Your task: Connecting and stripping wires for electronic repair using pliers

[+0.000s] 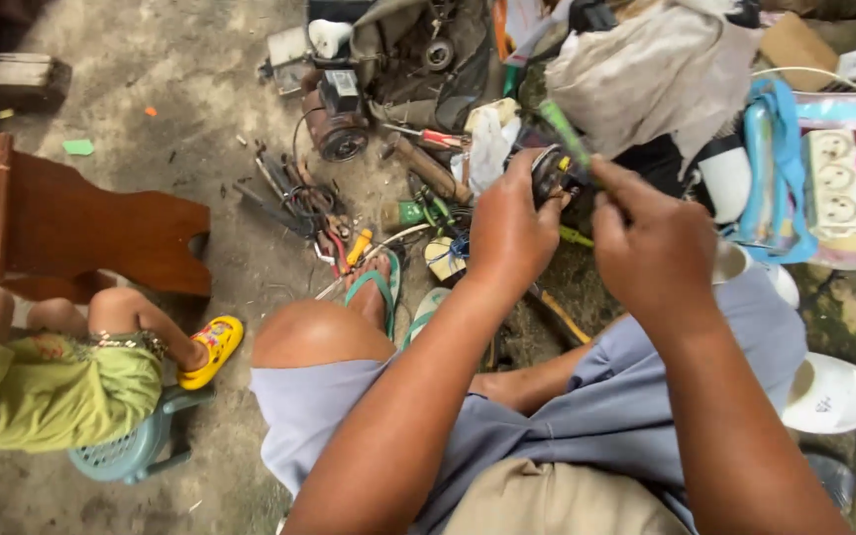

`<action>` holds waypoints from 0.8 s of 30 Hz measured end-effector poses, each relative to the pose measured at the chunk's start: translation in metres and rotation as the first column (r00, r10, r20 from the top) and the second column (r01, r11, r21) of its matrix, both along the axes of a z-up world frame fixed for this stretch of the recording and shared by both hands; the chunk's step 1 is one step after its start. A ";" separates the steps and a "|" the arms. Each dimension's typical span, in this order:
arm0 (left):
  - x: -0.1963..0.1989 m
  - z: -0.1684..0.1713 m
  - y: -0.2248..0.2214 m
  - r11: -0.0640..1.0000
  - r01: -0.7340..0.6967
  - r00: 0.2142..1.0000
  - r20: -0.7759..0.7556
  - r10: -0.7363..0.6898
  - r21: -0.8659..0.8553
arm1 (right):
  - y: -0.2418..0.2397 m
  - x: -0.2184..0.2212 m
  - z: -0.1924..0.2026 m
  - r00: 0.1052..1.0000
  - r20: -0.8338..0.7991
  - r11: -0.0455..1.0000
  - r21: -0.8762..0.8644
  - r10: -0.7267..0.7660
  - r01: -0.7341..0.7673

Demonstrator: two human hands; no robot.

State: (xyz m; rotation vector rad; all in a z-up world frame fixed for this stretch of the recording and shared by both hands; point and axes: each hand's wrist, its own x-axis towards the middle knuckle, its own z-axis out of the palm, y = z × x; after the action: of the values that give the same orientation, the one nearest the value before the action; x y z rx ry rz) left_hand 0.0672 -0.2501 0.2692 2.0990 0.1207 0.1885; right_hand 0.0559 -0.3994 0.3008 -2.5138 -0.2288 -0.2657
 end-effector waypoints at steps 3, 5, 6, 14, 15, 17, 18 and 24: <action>-0.005 0.004 -0.003 1.000 0.025 0.999 0.031 -0.025 -0.011 | -0.025 0.039 -0.054 0.995 -0.098 0.999 0.024 -0.028 0.030; -0.004 0.005 -0.004 0.997 0.018 1.000 -0.012 -0.019 -0.073 | -0.013 0.016 -0.014 0.998 -0.069 0.989 0.145 -0.005 0.015; -0.001 0.005 -0.003 0.991 -0.002 0.999 -0.052 -0.005 -0.137 | -0.006 0.008 0.006 0.999 -0.032 0.965 0.261 0.024 -0.015; 0.003 0.005 -0.004 0.916 -0.008 0.986 -0.153 -0.059 -0.401 | -0.027 0.014 -0.016 0.996 0.007 0.946 0.313 0.084 -0.082; 0.001 0.001 0.000 0.877 -0.041 0.977 -0.204 -0.065 -0.478 | -0.020 0.003 -0.008 0.988 0.081 0.924 0.352 0.133 -0.153; 0.002 -0.002 -0.001 0.845 -0.067 0.976 -0.209 -0.054 -0.530 | -0.019 0.000 -0.025 0.974 0.161 0.957 0.218 0.160 -0.193; 0.004 -0.004 -0.005 0.808 -0.077 0.978 -0.203 -0.054 -0.584 | -0.022 0.000 -0.033 0.950 0.246 0.975 0.071 0.189 -0.213; 0.002 0.004 -0.005 0.864 -0.086 0.983 -0.184 -0.008 -0.495 | -0.028 0.004 -0.033 0.964 0.219 0.977 0.116 0.148 -0.176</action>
State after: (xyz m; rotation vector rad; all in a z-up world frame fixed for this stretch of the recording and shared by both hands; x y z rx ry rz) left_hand 0.0691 -0.2547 0.2730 1.5860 0.2901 -0.0138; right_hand 0.0600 -0.4277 0.2682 -2.3173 -0.4832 -0.4640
